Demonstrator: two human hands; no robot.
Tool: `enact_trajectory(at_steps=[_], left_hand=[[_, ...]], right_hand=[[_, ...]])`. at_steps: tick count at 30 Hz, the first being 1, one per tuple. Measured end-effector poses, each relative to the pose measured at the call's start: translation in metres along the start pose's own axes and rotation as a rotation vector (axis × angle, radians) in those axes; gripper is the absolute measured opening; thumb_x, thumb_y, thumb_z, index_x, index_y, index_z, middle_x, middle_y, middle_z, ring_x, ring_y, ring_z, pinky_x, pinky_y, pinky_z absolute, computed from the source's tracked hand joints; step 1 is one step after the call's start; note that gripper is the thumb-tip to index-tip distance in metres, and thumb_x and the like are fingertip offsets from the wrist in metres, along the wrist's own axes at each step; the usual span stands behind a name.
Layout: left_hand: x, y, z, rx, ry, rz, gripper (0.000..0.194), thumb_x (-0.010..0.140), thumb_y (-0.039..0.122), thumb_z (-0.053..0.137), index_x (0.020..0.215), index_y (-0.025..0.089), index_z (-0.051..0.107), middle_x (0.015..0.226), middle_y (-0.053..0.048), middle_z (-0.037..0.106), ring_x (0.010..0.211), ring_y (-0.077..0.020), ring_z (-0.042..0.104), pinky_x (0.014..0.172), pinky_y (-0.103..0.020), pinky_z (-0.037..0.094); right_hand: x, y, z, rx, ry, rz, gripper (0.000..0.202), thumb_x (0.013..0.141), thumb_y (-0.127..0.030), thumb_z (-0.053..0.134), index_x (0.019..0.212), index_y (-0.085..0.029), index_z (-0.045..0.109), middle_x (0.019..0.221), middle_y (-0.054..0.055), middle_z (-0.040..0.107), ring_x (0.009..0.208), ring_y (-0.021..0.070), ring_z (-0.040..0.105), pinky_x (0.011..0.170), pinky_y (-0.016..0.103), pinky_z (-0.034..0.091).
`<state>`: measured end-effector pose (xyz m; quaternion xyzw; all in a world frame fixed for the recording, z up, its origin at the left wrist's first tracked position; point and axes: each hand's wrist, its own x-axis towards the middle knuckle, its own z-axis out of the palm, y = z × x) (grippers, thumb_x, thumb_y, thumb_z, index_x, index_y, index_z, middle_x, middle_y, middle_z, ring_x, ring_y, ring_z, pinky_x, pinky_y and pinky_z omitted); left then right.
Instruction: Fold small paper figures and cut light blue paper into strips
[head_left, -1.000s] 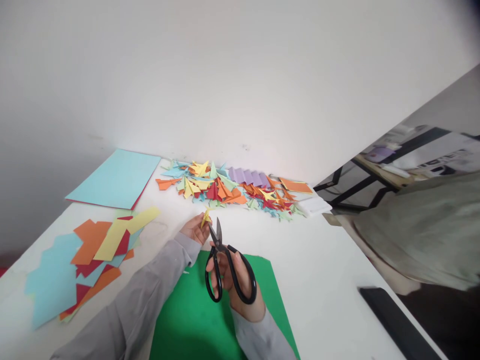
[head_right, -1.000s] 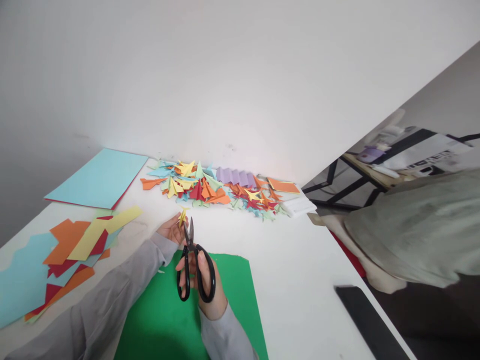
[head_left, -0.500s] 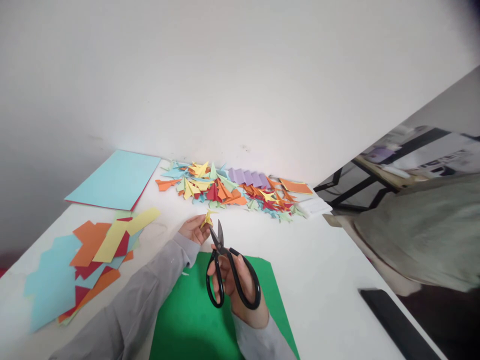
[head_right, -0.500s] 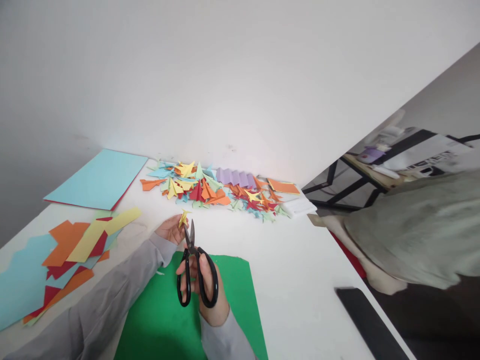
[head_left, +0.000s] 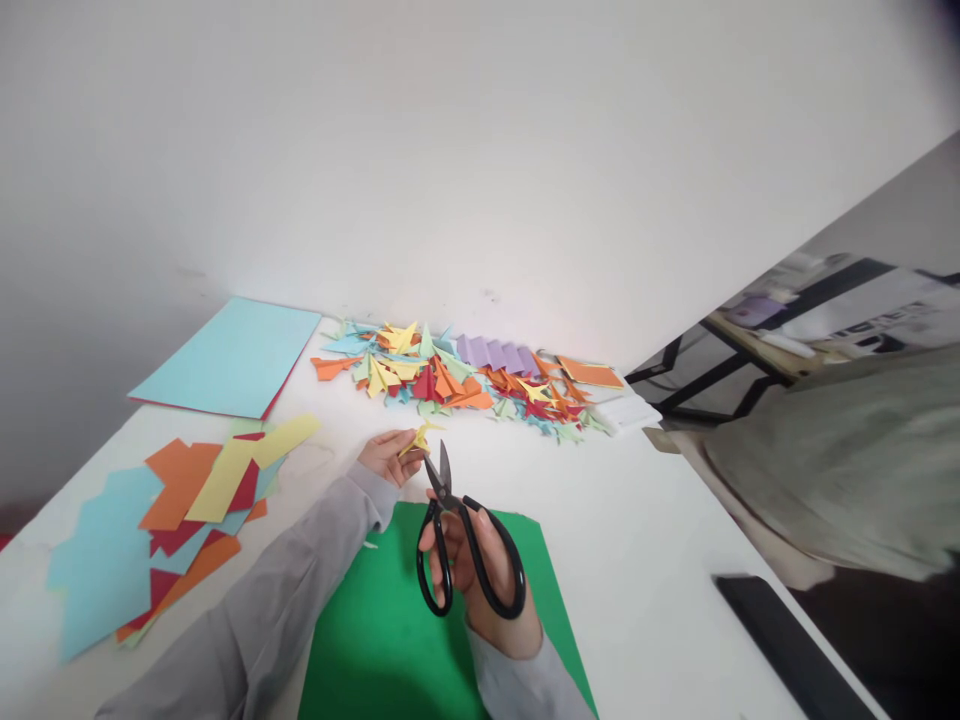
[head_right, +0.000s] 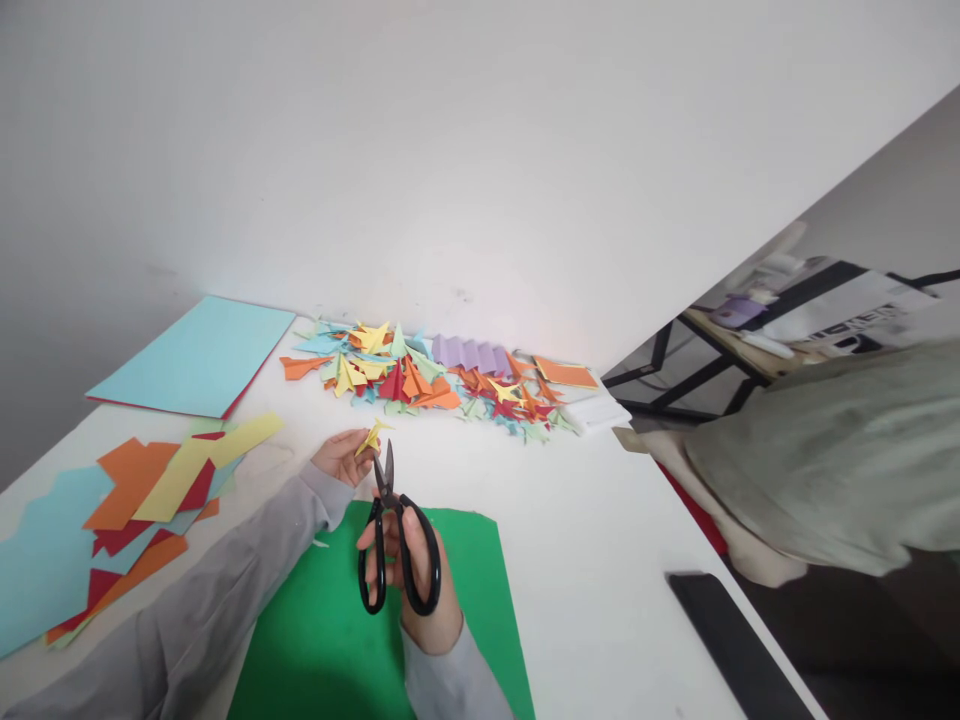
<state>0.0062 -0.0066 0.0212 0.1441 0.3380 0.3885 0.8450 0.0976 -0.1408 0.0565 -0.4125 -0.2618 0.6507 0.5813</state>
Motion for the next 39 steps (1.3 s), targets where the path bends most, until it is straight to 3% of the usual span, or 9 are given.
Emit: enact_trajectory(at_steps=[11,22,30,39], left_hand=[[0.000,-0.003,0.000,0.004,-0.023,0.050,0.010,0.069,0.002,0.060,0.062,0.009,0.061,0.058,-0.006,0.066,0.051,-0.0117,0.063,0.046,-0.017,0.050],[0.004,-0.001,-0.011,0.008,-0.280,0.115,0.018,0.051,0.012,0.077,0.064,0.011,0.064,0.059,-0.006,0.067,0.052,-0.0134,0.062,0.042,-0.018,0.045],[0.005,-0.002,-0.015,0.054,-0.383,0.087,0.026,0.044,0.007,0.079,0.064,0.011,0.063,0.058,-0.005,0.066,0.049,-0.0139,0.061,0.039,-0.017,0.044],[0.001,-0.004,-0.015,0.085,-0.421,0.117,0.028,0.044,0.009,0.079,0.065,0.012,0.061,0.061,-0.003,0.064,0.050,-0.0119,0.059,0.040,-0.017,0.043]], right_hand=[[-0.004,-0.003,0.004,0.022,0.038,0.025,0.050,0.074,-0.054,0.050,0.103,-0.013,0.056,0.063,0.003,0.058,0.040,0.0084,0.048,0.030,0.018,0.037],[-0.017,-0.001,0.006,0.143,-0.017,-0.016,0.030,0.074,-0.036,0.056,0.097,-0.016,0.057,0.069,0.002,0.058,0.044,0.0080,0.046,0.033,0.018,0.036],[-0.017,0.015,-0.002,0.062,-0.052,-0.005,0.040,0.064,-0.026,0.066,0.101,-0.018,0.052,0.065,0.000,0.058,0.044,0.0105,0.051,0.034,0.020,0.041],[-0.022,0.016,0.011,0.034,0.036,0.058,0.033,0.072,-0.036,0.061,0.098,-0.019,0.052,0.056,-0.002,0.055,0.041,0.0097,0.050,0.031,0.020,0.043]])
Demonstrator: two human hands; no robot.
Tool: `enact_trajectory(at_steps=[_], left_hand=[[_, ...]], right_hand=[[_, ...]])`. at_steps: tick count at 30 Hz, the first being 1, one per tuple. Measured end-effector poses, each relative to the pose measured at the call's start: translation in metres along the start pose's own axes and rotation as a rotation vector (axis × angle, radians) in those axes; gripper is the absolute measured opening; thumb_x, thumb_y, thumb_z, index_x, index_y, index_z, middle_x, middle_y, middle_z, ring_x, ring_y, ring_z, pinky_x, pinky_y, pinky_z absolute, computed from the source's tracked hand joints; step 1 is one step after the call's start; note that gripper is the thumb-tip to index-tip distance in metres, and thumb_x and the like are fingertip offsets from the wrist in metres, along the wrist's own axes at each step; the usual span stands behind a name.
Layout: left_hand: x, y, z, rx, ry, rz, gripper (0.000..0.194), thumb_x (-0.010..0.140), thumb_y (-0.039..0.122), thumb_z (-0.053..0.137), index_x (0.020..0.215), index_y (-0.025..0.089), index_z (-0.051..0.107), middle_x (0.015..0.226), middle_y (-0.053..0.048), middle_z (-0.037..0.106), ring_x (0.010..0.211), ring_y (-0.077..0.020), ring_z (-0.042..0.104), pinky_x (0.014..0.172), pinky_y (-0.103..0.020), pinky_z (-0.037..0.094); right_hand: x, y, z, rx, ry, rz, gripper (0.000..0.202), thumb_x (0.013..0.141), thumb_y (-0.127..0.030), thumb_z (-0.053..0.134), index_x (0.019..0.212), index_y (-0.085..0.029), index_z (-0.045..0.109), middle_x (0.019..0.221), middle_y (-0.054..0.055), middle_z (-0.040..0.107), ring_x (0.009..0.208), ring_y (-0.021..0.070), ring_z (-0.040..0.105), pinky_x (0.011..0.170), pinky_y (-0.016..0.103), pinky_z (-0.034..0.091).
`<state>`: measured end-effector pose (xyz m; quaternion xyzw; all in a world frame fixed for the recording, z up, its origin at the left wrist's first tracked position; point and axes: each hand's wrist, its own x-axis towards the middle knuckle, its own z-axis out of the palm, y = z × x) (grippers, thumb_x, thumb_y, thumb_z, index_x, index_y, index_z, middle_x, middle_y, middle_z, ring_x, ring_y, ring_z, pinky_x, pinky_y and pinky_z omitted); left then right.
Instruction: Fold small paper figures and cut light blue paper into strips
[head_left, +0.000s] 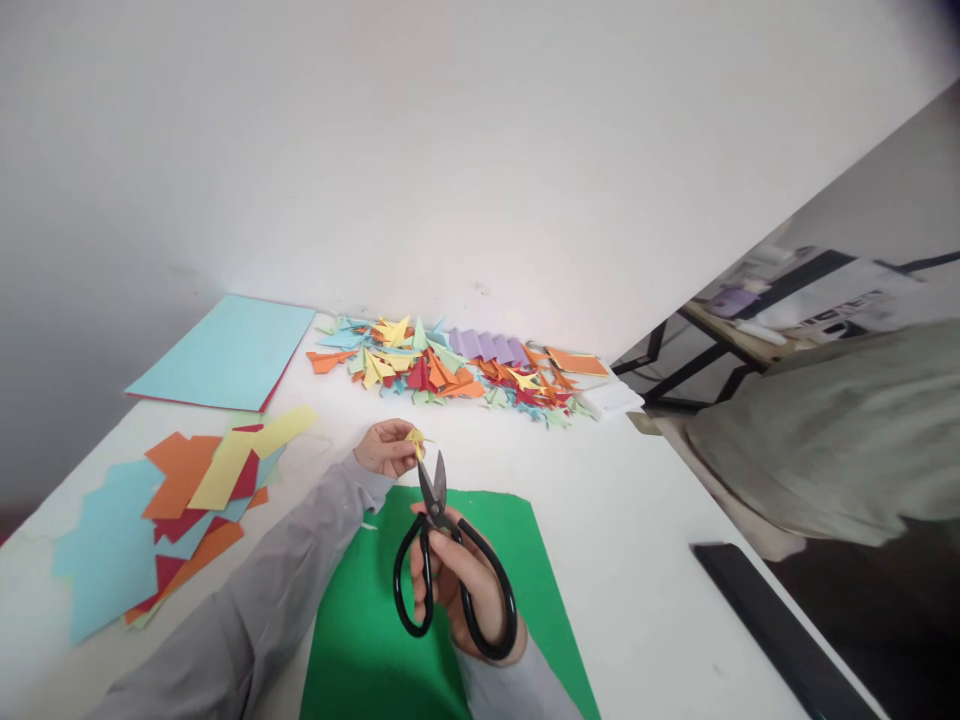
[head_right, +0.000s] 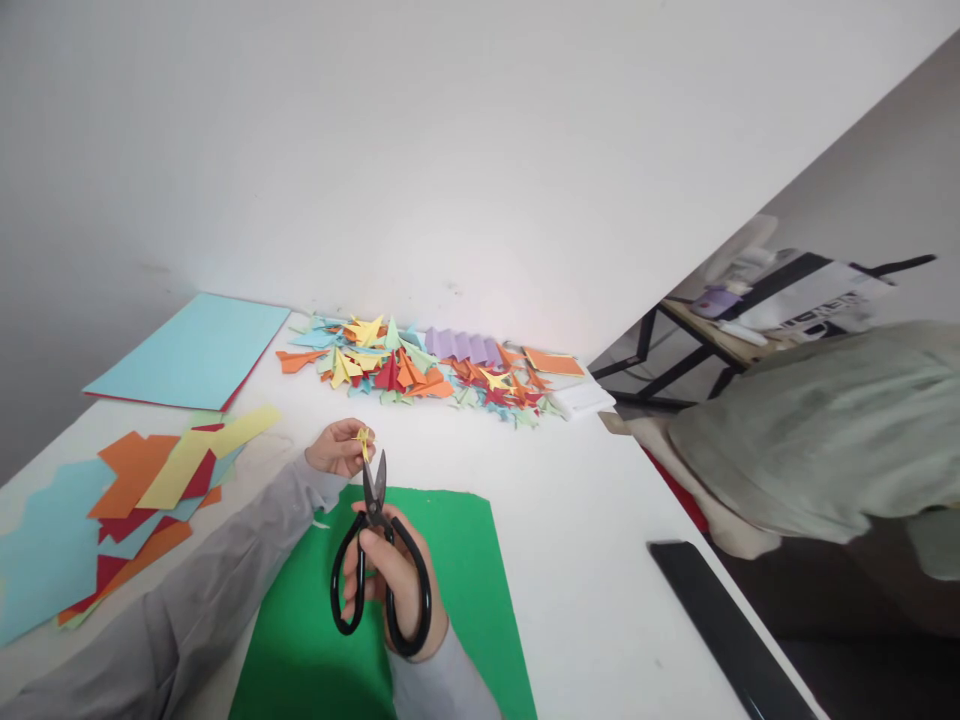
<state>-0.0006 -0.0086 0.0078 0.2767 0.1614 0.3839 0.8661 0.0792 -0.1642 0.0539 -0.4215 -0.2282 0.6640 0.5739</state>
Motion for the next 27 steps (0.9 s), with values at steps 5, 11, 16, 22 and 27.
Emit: enact_trajectory(at_steps=[5,11,16,22,27], left_hand=[[-0.006,0.003,0.008,-0.018,-0.015,0.032,0.030,0.045,0.011,0.079,0.067,0.011,0.059,0.060,-0.002,0.061,0.052,-0.0118,0.060,0.041,-0.015,0.043],[-0.001,0.003,0.001,-0.020,0.000,0.013,0.028,0.046,0.005,0.077,0.065,0.011,0.057,0.058,-0.001,0.058,0.048,-0.0103,0.056,0.039,-0.017,0.042],[0.002,0.002,-0.006,0.001,-0.092,0.008,0.026,0.047,0.007,0.076,0.064,0.013,0.058,0.059,0.000,0.057,0.047,-0.0099,0.055,0.038,-0.017,0.040],[0.002,0.005,-0.006,0.064,-0.118,0.001,0.031,0.041,0.014,0.080,0.063,0.014,0.058,0.059,0.000,0.057,0.050,-0.0118,0.057,0.041,-0.019,0.043],[0.001,0.006,-0.007,0.038,-0.165,0.005,0.030,0.043,0.013,0.080,0.065,0.014,0.059,0.061,-0.001,0.057,0.052,-0.0122,0.058,0.041,-0.019,0.044]], right_hand=[[0.001,0.002,0.001,-0.045,-0.003,0.025,0.044,0.070,-0.042,0.063,0.103,-0.016,0.050,0.051,-0.004,0.054,0.034,0.0092,0.048,0.027,0.019,0.041],[-0.002,0.000,0.003,-0.144,0.037,0.003,0.049,0.072,-0.044,0.061,0.107,-0.012,0.051,0.046,-0.004,0.053,0.029,0.0070,0.044,0.024,0.016,0.036],[-0.004,-0.004,0.006,-0.198,0.034,0.009,0.052,0.071,-0.045,0.060,0.110,-0.011,0.051,0.045,-0.005,0.052,0.028,0.0065,0.042,0.023,0.015,0.035],[-0.009,-0.013,0.010,-0.283,0.092,0.026,0.054,0.067,-0.047,0.062,0.106,-0.011,0.053,0.043,-0.007,0.049,0.026,0.0048,0.037,0.022,0.014,0.031],[-0.012,-0.018,0.014,-0.339,0.114,0.038,0.052,0.067,-0.047,0.062,0.104,-0.011,0.055,0.042,-0.007,0.048,0.026,0.0047,0.037,0.022,0.014,0.030]])
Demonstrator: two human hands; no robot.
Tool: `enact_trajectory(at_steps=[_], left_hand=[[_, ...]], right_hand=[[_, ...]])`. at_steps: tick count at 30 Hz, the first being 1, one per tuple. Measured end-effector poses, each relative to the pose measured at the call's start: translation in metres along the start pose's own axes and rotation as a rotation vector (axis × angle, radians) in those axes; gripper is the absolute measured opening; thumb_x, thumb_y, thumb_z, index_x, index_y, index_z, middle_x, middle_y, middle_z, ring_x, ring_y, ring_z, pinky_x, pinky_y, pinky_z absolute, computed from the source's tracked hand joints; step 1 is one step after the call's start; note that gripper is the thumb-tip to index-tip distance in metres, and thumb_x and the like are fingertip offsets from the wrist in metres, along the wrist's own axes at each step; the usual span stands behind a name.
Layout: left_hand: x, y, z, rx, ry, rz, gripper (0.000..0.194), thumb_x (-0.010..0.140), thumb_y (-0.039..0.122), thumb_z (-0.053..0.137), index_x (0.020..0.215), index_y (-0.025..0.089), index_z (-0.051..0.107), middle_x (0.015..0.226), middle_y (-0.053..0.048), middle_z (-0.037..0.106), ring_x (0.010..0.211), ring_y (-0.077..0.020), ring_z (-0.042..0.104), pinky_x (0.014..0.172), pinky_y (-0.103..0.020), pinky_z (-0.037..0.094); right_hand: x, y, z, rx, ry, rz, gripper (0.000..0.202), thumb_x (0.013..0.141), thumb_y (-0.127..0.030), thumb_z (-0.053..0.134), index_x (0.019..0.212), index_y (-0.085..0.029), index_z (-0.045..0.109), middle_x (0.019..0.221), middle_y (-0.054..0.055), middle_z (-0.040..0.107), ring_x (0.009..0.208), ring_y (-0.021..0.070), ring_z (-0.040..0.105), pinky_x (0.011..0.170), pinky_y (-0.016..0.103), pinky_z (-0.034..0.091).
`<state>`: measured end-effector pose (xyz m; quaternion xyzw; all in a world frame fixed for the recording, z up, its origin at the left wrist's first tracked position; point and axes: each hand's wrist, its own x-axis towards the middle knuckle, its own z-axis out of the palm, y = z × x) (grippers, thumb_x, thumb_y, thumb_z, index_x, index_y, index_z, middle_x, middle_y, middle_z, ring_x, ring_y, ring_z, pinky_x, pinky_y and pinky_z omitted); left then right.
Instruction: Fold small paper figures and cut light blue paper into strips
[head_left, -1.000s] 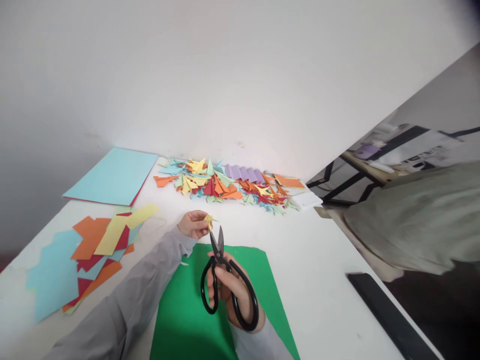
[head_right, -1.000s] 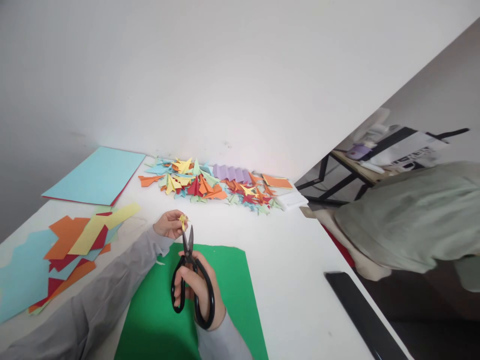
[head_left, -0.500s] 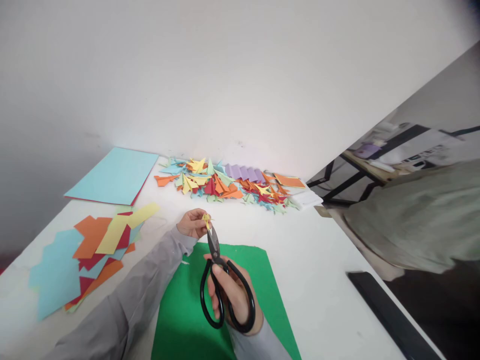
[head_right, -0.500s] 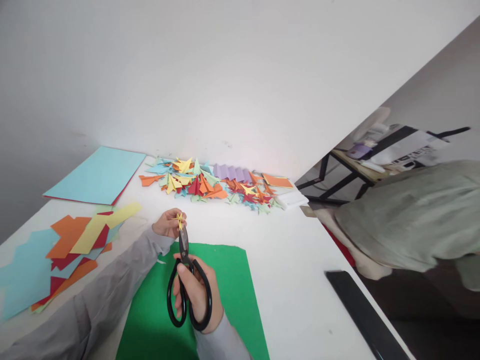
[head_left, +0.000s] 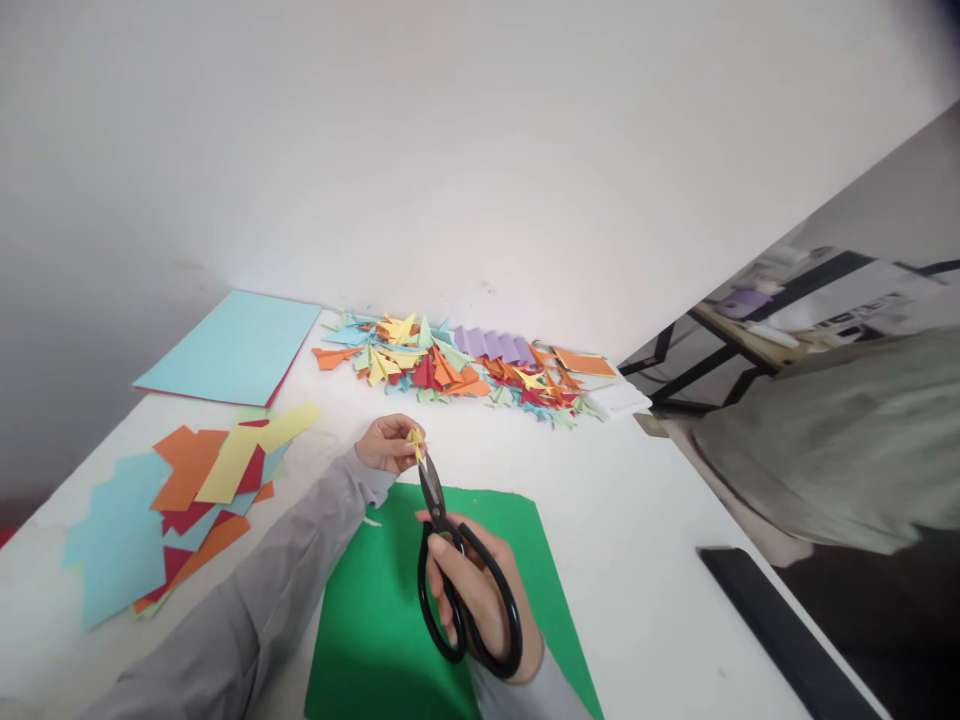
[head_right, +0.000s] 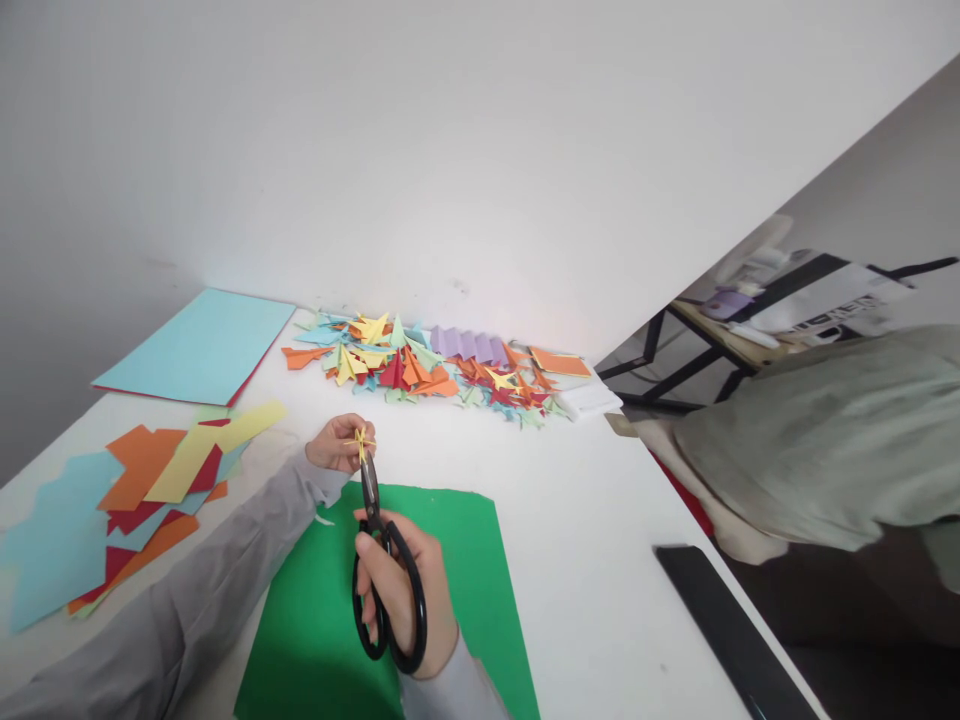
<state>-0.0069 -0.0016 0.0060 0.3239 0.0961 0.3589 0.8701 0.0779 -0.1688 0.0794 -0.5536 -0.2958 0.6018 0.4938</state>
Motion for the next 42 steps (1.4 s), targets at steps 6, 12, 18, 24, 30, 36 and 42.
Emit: enact_trajectory(at_steps=[6,12,18,24,30,36,42], left_hand=[[-0.0008,0.0016,0.0018,-0.030,-0.011,-0.002,0.030,0.042,0.012,0.081,0.064,0.014,0.060,0.059,0.000,0.058,0.049,-0.0107,0.057,0.040,-0.018,0.044],[0.0001,0.0000,0.0067,-0.093,-0.107,0.064,0.024,0.046,0.009,0.078,0.065,0.013,0.064,0.059,-0.002,0.060,0.044,-0.0100,0.056,0.035,-0.015,0.040],[0.0000,0.0008,0.0074,-0.094,-0.135,0.082,0.022,0.048,0.008,0.077,0.066,0.015,0.066,0.061,-0.003,0.061,0.046,-0.0106,0.058,0.035,-0.014,0.040],[-0.0004,0.0018,0.0084,-0.091,-0.153,0.088,0.021,0.050,0.008,0.077,0.067,0.015,0.067,0.062,-0.003,0.062,0.048,-0.0104,0.058,0.036,-0.013,0.041],[0.0005,0.0014,0.0077,-0.094,-0.149,0.084,0.021,0.050,0.007,0.076,0.067,0.016,0.068,0.061,-0.003,0.063,0.048,-0.0109,0.059,0.037,-0.013,0.041],[-0.0001,-0.0003,0.0047,-0.095,-0.131,0.079,0.022,0.049,0.007,0.077,0.067,0.016,0.068,0.061,-0.003,0.063,0.048,-0.0102,0.059,0.037,-0.013,0.042],[-0.0005,-0.0003,0.0050,-0.091,-0.122,0.086,0.022,0.048,0.008,0.077,0.066,0.016,0.068,0.061,-0.003,0.062,0.046,-0.0094,0.058,0.036,-0.013,0.042]], right_hand=[[-0.0010,0.0008,0.0002,-0.055,0.004,-0.003,0.052,0.067,-0.047,0.062,0.104,-0.010,0.055,0.041,-0.007,0.046,0.025,0.0037,0.035,0.023,0.014,0.028],[-0.0026,-0.0006,-0.0005,-0.085,0.012,0.005,0.054,0.067,-0.049,0.061,0.104,-0.010,0.055,0.041,-0.008,0.044,0.025,0.0030,0.033,0.023,0.013,0.027],[-0.0029,-0.0022,0.0006,-0.101,0.012,0.009,0.054,0.067,-0.049,0.060,0.103,-0.010,0.054,0.040,-0.008,0.043,0.025,0.0032,0.032,0.023,0.014,0.026],[-0.0027,-0.0005,-0.0008,-0.116,0.004,-0.007,0.053,0.068,-0.049,0.060,0.103,-0.010,0.054,0.040,-0.009,0.042,0.025,0.0032,0.032,0.023,0.014,0.025],[-0.0024,-0.0006,-0.0016,-0.157,0.016,-0.019,0.053,0.068,-0.050,0.059,0.102,-0.010,0.055,0.039,-0.010,0.040,0.026,0.0033,0.031,0.024,0.015,0.025],[-0.0015,0.0022,-0.0037,-0.199,0.010,-0.055,0.049,0.071,-0.048,0.057,0.102,-0.010,0.055,0.039,-0.009,0.040,0.026,0.0034,0.031,0.025,0.015,0.025],[0.0012,0.0057,-0.0065,-0.221,0.001,-0.092,0.044,0.074,-0.045,0.056,0.101,-0.010,0.055,0.037,-0.010,0.038,0.027,0.0034,0.031,0.026,0.015,0.024]])
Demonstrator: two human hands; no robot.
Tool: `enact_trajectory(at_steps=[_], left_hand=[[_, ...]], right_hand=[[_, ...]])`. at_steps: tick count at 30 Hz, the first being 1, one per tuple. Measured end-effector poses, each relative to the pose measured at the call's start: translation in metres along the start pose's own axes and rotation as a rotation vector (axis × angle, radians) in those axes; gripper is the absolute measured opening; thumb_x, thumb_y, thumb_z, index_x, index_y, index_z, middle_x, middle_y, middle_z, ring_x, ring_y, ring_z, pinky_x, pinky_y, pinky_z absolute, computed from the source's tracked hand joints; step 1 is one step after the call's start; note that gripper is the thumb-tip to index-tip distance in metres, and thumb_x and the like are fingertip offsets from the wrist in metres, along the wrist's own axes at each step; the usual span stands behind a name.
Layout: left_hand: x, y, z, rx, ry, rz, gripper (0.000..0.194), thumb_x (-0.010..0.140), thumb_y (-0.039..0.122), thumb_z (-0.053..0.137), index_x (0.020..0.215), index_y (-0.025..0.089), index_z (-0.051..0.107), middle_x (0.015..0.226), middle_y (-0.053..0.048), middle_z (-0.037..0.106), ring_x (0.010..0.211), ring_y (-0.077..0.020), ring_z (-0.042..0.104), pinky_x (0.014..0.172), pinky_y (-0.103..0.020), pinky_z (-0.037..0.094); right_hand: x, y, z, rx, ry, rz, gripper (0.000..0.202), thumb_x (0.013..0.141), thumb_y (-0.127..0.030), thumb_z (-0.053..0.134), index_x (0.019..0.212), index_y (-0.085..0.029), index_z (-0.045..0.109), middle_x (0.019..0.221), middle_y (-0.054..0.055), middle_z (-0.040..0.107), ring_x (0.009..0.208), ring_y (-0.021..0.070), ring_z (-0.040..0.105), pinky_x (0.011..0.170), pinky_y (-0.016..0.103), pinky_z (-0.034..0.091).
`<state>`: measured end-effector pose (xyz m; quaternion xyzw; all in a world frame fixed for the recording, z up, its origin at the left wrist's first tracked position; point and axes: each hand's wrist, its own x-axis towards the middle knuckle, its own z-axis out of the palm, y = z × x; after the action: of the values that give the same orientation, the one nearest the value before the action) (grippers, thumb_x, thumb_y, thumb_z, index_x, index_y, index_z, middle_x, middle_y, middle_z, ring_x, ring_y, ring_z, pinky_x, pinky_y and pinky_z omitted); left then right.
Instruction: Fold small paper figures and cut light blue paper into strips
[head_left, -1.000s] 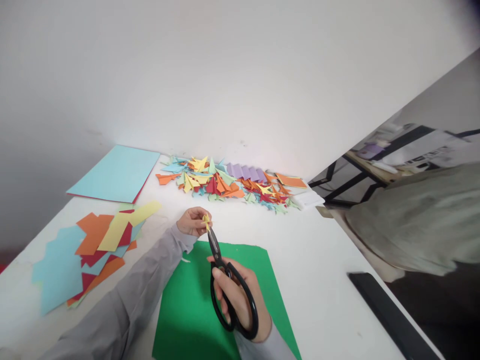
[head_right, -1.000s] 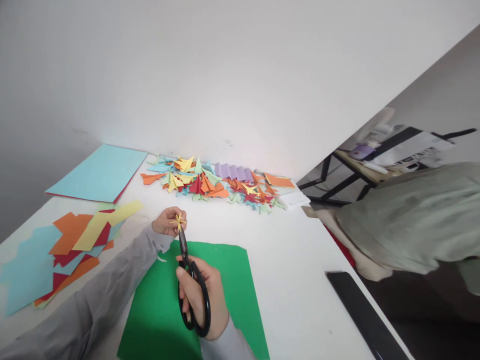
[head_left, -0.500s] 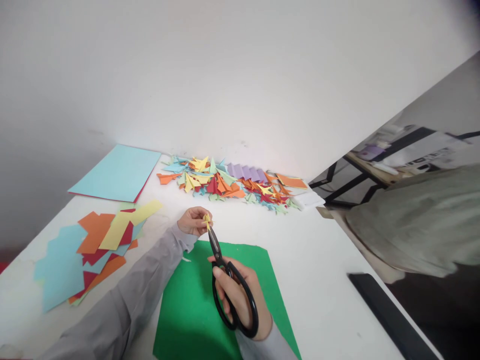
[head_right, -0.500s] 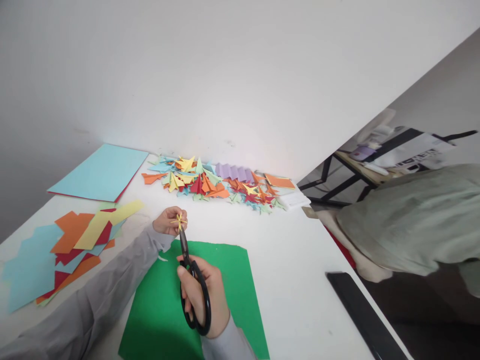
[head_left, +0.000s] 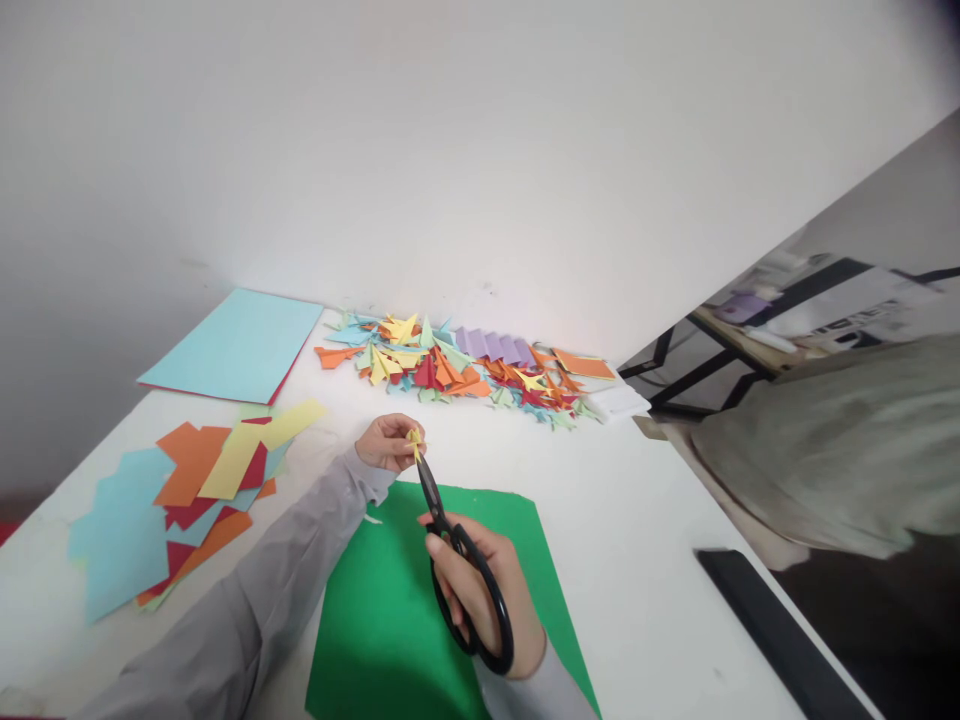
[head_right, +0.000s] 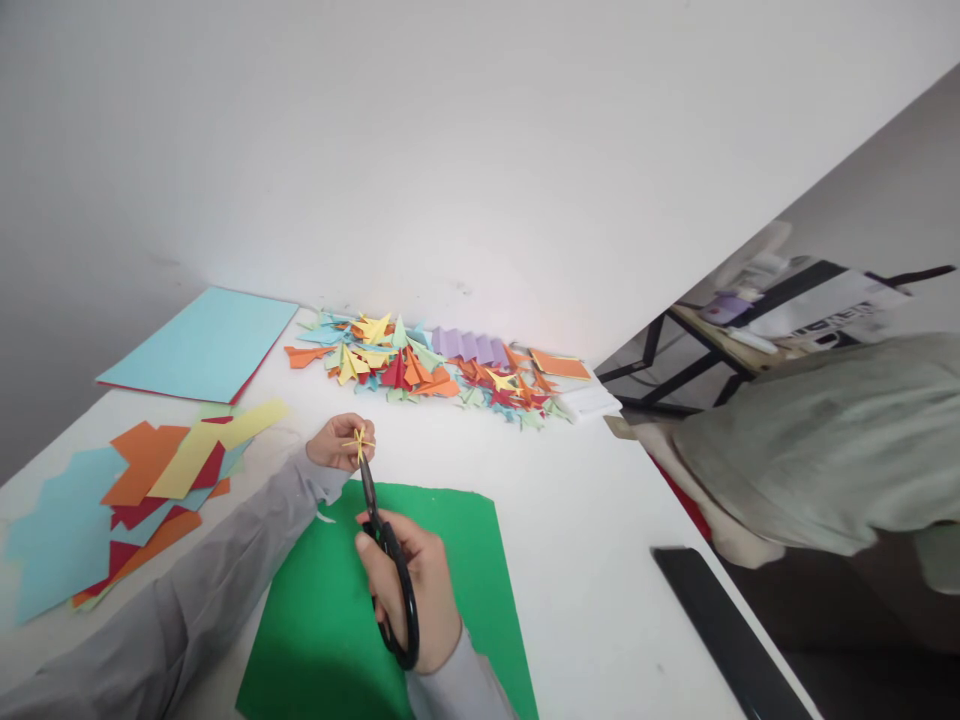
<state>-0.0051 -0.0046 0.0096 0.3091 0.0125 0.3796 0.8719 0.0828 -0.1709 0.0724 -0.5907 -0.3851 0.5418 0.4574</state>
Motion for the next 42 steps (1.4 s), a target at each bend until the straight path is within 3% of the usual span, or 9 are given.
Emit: enact_trajectory(at_steps=[23,35,42], left_hand=[[0.0003,-0.0011,-0.0060,0.035,0.058,-0.008,0.026,0.045,0.010,0.080,0.065,0.013,0.063,0.058,-0.002,0.061,0.043,-0.0090,0.056,0.036,-0.016,0.043],[0.0010,-0.0008,-0.0074,0.018,-0.008,0.006,0.023,0.048,0.009,0.078,0.067,0.015,0.066,0.061,-0.002,0.061,0.045,-0.0089,0.057,0.037,-0.015,0.042],[0.0013,0.0003,-0.0056,0.028,0.022,0.031,0.024,0.046,0.010,0.079,0.065,0.014,0.065,0.059,-0.002,0.061,0.046,-0.0101,0.057,0.038,-0.017,0.045]], right_hand=[[-0.0006,-0.0014,-0.0003,-0.028,-0.018,-0.046,0.038,0.075,-0.046,0.055,0.093,-0.013,0.057,0.035,-0.010,0.033,0.027,0.0032,0.025,0.028,0.016,0.017],[-0.0009,-0.0009,-0.0018,-0.016,-0.042,-0.030,0.040,0.075,-0.046,0.055,0.096,-0.012,0.056,0.035,-0.011,0.032,0.028,0.0032,0.026,0.028,0.016,0.018],[-0.0007,-0.0033,0.0028,0.051,-0.011,0.038,0.046,0.073,-0.047,0.057,0.101,-0.011,0.053,0.039,-0.010,0.041,0.025,0.0032,0.032,0.025,0.014,0.025]])
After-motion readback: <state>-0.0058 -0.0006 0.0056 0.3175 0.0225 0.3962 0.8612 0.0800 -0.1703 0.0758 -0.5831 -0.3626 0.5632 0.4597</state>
